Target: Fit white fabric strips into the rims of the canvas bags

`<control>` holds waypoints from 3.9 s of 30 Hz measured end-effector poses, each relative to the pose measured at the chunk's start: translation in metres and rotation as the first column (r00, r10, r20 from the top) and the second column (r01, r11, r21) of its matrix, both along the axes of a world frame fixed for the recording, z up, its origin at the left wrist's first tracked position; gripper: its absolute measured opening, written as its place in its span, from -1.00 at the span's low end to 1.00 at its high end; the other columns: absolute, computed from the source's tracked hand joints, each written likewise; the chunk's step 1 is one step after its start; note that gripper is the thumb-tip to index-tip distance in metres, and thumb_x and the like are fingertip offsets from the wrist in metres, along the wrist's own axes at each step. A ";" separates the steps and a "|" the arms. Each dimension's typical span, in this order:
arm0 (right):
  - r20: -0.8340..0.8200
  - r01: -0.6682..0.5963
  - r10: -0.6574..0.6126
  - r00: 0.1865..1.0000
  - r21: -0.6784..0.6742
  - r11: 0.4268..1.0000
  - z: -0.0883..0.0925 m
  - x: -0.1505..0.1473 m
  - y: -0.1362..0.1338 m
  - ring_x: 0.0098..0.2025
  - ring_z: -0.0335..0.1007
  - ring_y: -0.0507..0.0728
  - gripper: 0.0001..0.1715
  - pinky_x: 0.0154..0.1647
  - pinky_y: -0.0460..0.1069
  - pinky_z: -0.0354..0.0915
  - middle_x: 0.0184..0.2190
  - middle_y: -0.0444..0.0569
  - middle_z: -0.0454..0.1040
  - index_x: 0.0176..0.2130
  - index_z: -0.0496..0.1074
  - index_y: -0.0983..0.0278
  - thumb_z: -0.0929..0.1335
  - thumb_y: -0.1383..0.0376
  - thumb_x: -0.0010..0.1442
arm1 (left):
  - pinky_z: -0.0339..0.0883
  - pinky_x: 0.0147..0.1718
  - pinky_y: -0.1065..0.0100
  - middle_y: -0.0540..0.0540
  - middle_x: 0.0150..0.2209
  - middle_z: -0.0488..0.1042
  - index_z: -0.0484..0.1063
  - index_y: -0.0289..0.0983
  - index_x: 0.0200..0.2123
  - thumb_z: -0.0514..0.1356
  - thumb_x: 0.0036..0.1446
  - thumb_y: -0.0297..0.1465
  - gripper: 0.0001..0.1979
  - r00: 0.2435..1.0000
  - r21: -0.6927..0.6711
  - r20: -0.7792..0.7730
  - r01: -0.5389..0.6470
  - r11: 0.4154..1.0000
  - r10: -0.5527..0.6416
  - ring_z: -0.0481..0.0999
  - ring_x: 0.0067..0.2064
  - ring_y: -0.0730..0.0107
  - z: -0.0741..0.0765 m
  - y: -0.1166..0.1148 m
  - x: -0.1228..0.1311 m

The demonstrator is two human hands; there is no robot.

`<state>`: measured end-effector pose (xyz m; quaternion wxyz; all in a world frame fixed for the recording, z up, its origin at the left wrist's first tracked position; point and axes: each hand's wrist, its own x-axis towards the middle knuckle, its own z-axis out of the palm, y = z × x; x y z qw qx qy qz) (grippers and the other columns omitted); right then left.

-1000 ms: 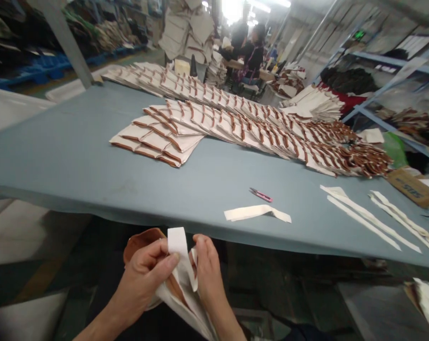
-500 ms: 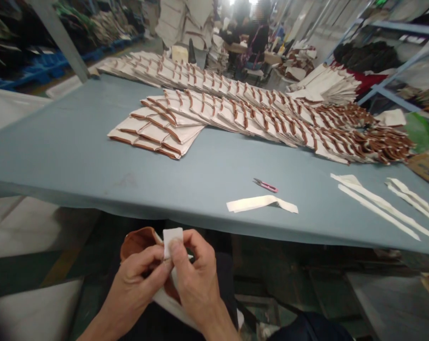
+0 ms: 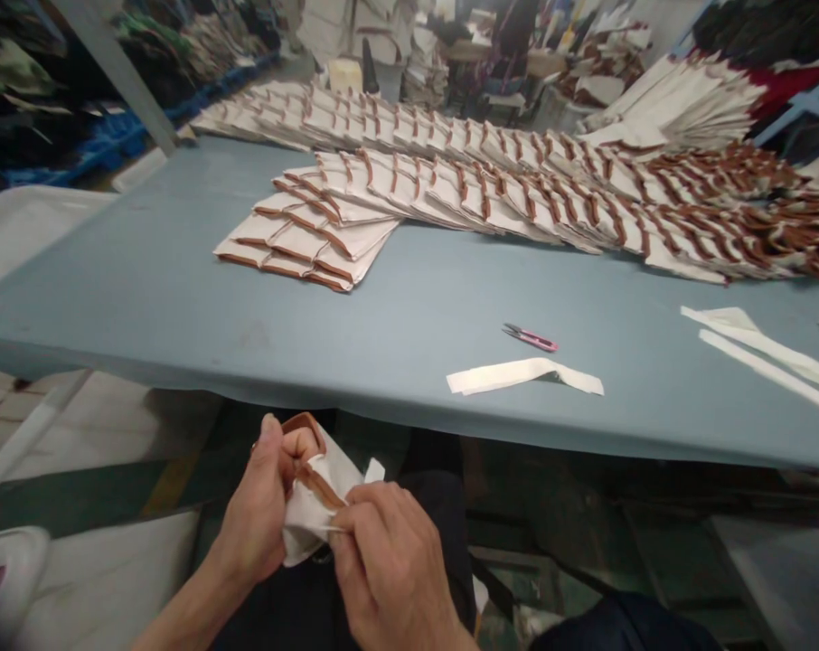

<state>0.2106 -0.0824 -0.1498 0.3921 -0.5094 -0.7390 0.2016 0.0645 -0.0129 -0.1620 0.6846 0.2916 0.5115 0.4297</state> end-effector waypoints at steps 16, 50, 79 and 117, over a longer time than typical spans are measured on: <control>-0.258 0.020 -0.089 0.962 -0.256 0.966 0.012 0.028 0.009 -0.24 0.39 0.07 -0.72 -0.21 -0.05 0.27 -0.28 -0.07 0.44 -0.30 0.33 0.22 0.21 0.35 0.49 | 0.34 -0.33 0.45 -0.09 -0.30 0.55 0.61 -0.32 -0.26 0.18 0.39 -0.16 -0.64 0.751 0.235 -0.356 0.648 0.724 -0.557 0.47 -0.32 0.38 0.030 0.026 -0.034; 0.017 0.280 -0.312 0.950 -0.490 0.826 0.063 0.004 0.038 -0.59 0.19 0.02 -0.69 -0.55 -0.09 0.05 -0.60 -0.23 0.29 -0.37 0.34 0.20 0.28 0.11 0.36 | -0.09 -0.57 0.44 0.10 -0.60 0.13 0.30 -0.27 -0.56 0.19 0.28 -0.16 -0.57 0.847 0.257 -0.168 0.531 0.808 -0.504 0.05 -0.55 0.54 0.042 0.029 -0.018; -0.238 0.064 -0.257 0.937 -0.607 0.792 0.055 0.019 0.040 -0.53 0.17 0.00 -0.71 -0.50 -0.08 0.06 -0.58 -0.25 0.29 -0.41 0.29 0.21 0.32 0.15 0.32 | 0.10 -0.58 0.51 -0.03 -0.50 0.43 0.62 -0.32 -0.40 0.34 0.22 -0.10 -0.63 0.842 0.192 -0.145 0.539 0.821 -0.519 0.22 -0.52 0.53 0.036 0.033 -0.017; -0.361 -0.024 -0.217 0.907 -0.557 0.830 0.018 0.012 0.036 -0.47 0.13 0.03 -0.60 -0.42 -0.03 0.04 -0.54 -0.24 0.20 -0.43 0.21 0.20 0.25 0.07 0.39 | 0.23 -0.53 0.52 0.07 -0.54 0.47 0.50 -0.28 -0.46 0.09 0.07 -0.50 -0.82 0.734 0.380 -0.630 0.577 0.723 -0.254 0.38 -0.52 0.51 0.059 0.010 -0.001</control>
